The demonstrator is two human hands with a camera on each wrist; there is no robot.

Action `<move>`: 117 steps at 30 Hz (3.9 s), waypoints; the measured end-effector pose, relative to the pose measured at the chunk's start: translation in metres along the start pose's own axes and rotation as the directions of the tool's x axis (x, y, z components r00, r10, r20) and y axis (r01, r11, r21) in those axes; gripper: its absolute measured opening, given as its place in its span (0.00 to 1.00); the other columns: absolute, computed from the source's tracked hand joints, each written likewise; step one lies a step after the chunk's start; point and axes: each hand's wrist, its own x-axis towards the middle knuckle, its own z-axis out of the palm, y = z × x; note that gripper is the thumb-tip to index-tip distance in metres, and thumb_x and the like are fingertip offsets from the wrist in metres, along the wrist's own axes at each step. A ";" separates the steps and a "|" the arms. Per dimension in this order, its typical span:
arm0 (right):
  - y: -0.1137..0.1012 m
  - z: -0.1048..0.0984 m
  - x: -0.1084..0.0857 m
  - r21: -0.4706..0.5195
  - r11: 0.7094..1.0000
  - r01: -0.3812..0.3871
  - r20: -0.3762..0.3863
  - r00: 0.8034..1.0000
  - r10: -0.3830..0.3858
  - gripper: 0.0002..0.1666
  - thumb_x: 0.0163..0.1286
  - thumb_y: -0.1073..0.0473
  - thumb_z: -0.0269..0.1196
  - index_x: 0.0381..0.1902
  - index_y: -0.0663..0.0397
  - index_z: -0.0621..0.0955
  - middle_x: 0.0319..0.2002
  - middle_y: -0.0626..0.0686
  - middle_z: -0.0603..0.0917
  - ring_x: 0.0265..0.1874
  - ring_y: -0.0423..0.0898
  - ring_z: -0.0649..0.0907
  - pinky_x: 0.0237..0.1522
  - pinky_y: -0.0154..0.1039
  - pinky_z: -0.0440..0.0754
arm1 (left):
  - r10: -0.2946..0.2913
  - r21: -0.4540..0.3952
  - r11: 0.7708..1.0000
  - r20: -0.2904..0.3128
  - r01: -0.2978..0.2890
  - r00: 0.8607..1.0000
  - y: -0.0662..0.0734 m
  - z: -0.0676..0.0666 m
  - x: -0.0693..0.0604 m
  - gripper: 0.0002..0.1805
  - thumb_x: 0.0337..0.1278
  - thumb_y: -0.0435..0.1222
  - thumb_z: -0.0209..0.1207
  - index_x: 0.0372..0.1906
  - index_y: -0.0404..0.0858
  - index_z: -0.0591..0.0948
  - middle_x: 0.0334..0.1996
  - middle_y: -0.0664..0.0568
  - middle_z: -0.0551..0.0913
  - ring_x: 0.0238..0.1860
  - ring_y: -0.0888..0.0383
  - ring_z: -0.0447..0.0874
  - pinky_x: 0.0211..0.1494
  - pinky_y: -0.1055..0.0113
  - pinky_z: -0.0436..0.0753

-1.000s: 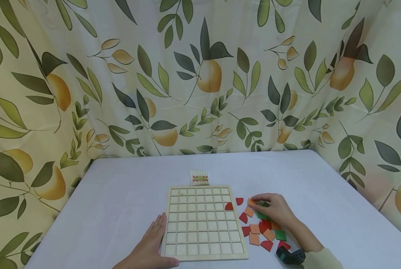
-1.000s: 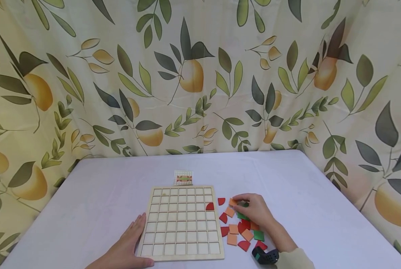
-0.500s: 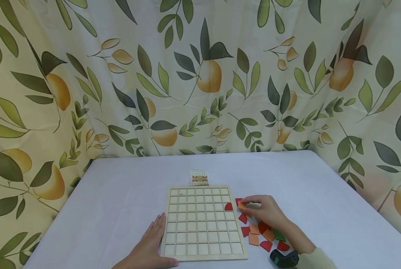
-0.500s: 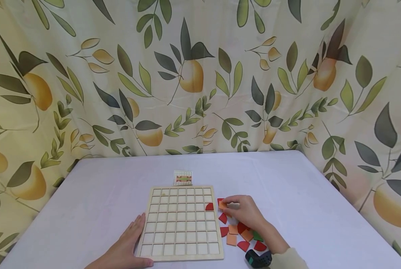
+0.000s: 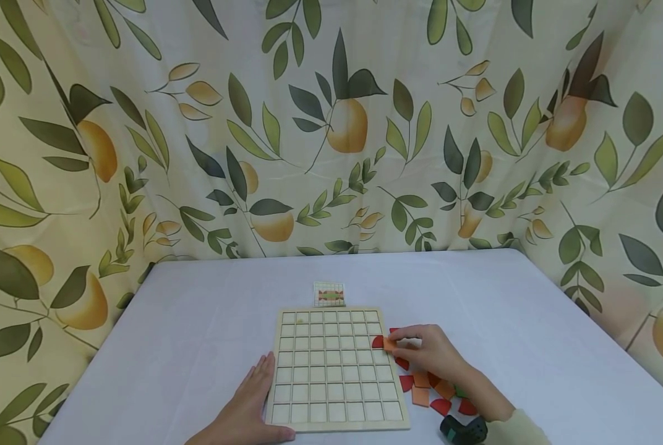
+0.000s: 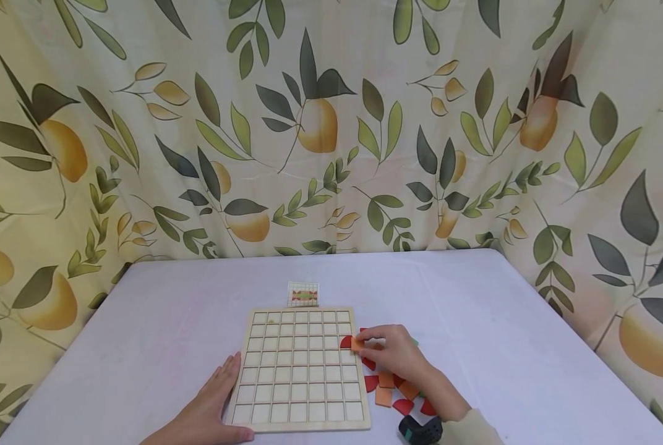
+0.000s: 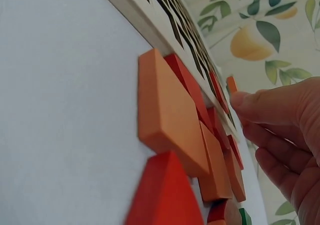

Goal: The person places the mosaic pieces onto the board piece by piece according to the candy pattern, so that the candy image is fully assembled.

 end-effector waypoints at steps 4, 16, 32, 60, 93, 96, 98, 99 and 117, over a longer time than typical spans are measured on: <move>-0.002 0.002 0.000 0.010 1.000 -0.006 -0.001 1.000 0.006 0.12 0.55 0.59 0.69 0.38 0.51 0.86 0.39 0.48 0.84 0.43 0.49 0.79 0.45 0.48 0.79 | 0.002 0.003 1.000 0.002 -0.002 1.000 0.000 0.000 0.000 0.72 0.26 0.63 0.68 0.70 0.28 0.40 0.71 0.38 0.41 0.70 0.45 0.32 0.68 0.53 0.35; -0.002 0.007 0.001 0.040 0.998 -0.048 0.051 0.998 0.046 0.12 0.55 0.59 0.69 0.39 0.52 0.85 0.39 0.49 0.84 0.33 0.47 0.77 0.26 0.32 0.78 | 0.011 0.005 1.000 0.000 -0.011 1.000 0.000 0.000 -0.001 0.72 0.27 0.63 0.68 0.70 0.28 0.40 0.71 0.38 0.41 0.70 0.45 0.32 0.66 0.68 0.28; -0.002 0.009 -0.001 0.025 0.998 -0.049 0.056 0.997 0.047 0.11 0.53 0.59 0.70 0.36 0.52 0.86 0.33 0.45 0.84 0.27 0.41 0.77 0.26 0.32 0.78 | 0.024 0.021 0.999 -0.006 -0.024 1.000 -0.001 0.000 -0.001 0.72 0.27 0.64 0.67 0.70 0.28 0.40 0.70 0.37 0.42 0.70 0.45 0.33 0.65 0.72 0.28; -0.003 0.013 -0.001 0.137 0.989 -0.052 0.089 0.995 0.040 0.11 0.53 0.60 0.70 0.36 0.54 0.86 0.34 0.49 0.84 0.28 0.43 0.79 0.26 0.33 0.79 | 0.057 0.036 0.998 -0.016 -0.056 0.998 -0.003 0.001 -0.001 0.71 0.28 0.64 0.67 0.69 0.26 0.41 0.70 0.35 0.43 0.70 0.43 0.35 0.56 0.87 0.25; -0.002 0.015 -0.001 0.139 0.990 -0.033 0.101 0.995 0.019 0.11 0.54 0.62 0.69 0.37 0.55 0.85 0.34 0.49 0.84 0.26 0.41 0.79 0.24 0.34 0.80 | 0.045 0.025 0.999 -0.014 -0.045 0.999 -0.005 0.002 -0.001 0.72 0.27 0.64 0.67 0.69 0.26 0.41 0.70 0.36 0.42 0.70 0.43 0.34 0.56 0.86 0.24; -0.001 0.014 0.000 0.136 0.990 -0.020 0.103 0.995 0.006 0.10 0.54 0.62 0.69 0.37 0.55 0.85 0.34 0.49 0.84 0.26 0.40 0.79 0.25 0.34 0.80 | 0.043 0.022 0.999 -0.012 -0.043 0.999 -0.005 0.002 -0.001 0.72 0.27 0.63 0.67 0.69 0.26 0.41 0.70 0.36 0.42 0.70 0.43 0.33 0.56 0.86 0.24; -0.001 0.014 0.000 0.134 0.991 -0.017 0.104 0.995 0.003 0.11 0.54 0.62 0.69 0.37 0.55 0.85 0.34 0.49 0.84 0.26 0.40 0.79 0.25 0.34 0.80 | 0.045 0.021 0.999 -0.013 -0.045 0.999 -0.005 0.002 -0.001 0.72 0.27 0.63 0.67 0.69 0.26 0.41 0.70 0.36 0.42 0.70 0.43 0.33 0.56 0.86 0.24; -0.001 0.013 0.000 0.133 0.991 -0.015 0.105 0.995 0.001 0.11 0.54 0.62 0.69 0.37 0.55 0.85 0.34 0.49 0.84 0.26 0.40 0.79 0.25 0.34 0.80 | 0.048 0.022 0.999 -0.013 -0.048 0.999 -0.005 0.002 -0.001 0.71 0.28 0.63 0.67 0.69 0.26 0.41 0.70 0.36 0.42 0.70 0.43 0.33 0.56 0.86 0.24; 0.000 0.001 0.004 0.062 0.988 -0.145 -0.027 0.989 0.146 0.11 0.54 0.59 0.69 0.37 0.49 0.87 0.38 0.46 0.85 0.47 0.49 0.78 0.49 0.53 0.75 | 0.056 0.025 0.998 -0.014 -0.055 0.998 -0.003 0.002 -0.001 0.71 0.28 0.63 0.67 0.69 0.26 0.42 0.70 0.36 0.42 0.70 0.43 0.34 0.56 0.87 0.24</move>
